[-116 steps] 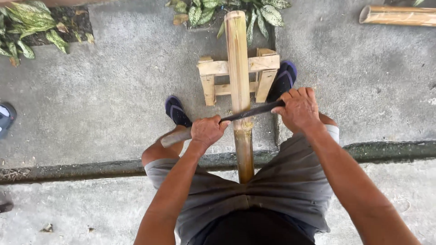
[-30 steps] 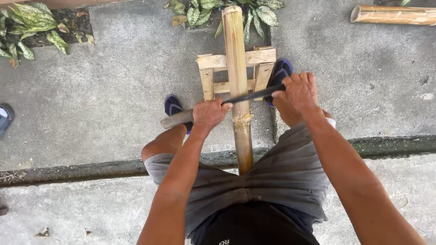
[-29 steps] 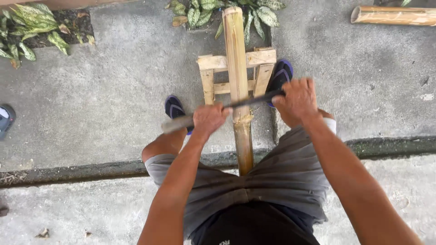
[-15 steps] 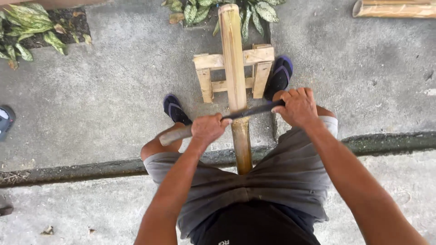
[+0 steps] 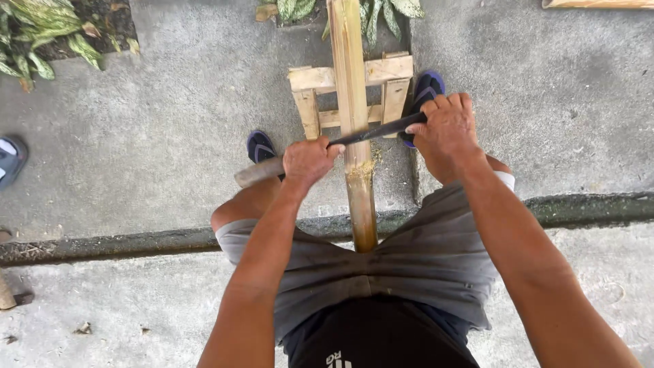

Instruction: Shave or strip the outer layer of a bamboo pole using a large knife.

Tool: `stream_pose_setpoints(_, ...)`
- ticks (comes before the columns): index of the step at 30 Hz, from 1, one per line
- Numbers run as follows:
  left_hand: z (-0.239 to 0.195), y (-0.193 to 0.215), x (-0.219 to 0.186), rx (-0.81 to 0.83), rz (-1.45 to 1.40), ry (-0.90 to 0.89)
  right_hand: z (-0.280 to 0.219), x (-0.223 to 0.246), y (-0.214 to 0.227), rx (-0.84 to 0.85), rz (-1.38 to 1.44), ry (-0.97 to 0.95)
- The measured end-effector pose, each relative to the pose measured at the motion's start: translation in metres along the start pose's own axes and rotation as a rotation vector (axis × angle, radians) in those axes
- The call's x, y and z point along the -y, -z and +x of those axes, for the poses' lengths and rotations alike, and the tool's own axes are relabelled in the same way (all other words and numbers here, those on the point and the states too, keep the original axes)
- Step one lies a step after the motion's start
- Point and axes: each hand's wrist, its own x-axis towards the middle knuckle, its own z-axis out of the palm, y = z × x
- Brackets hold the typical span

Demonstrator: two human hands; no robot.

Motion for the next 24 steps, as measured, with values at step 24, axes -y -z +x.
stream_pose_setpoints(24, -0.012, -0.067, 0.046, -0.145, 0.143, -0.137, -0.036, 0.014, -0.023, -0.027, -0.087, -0.008)
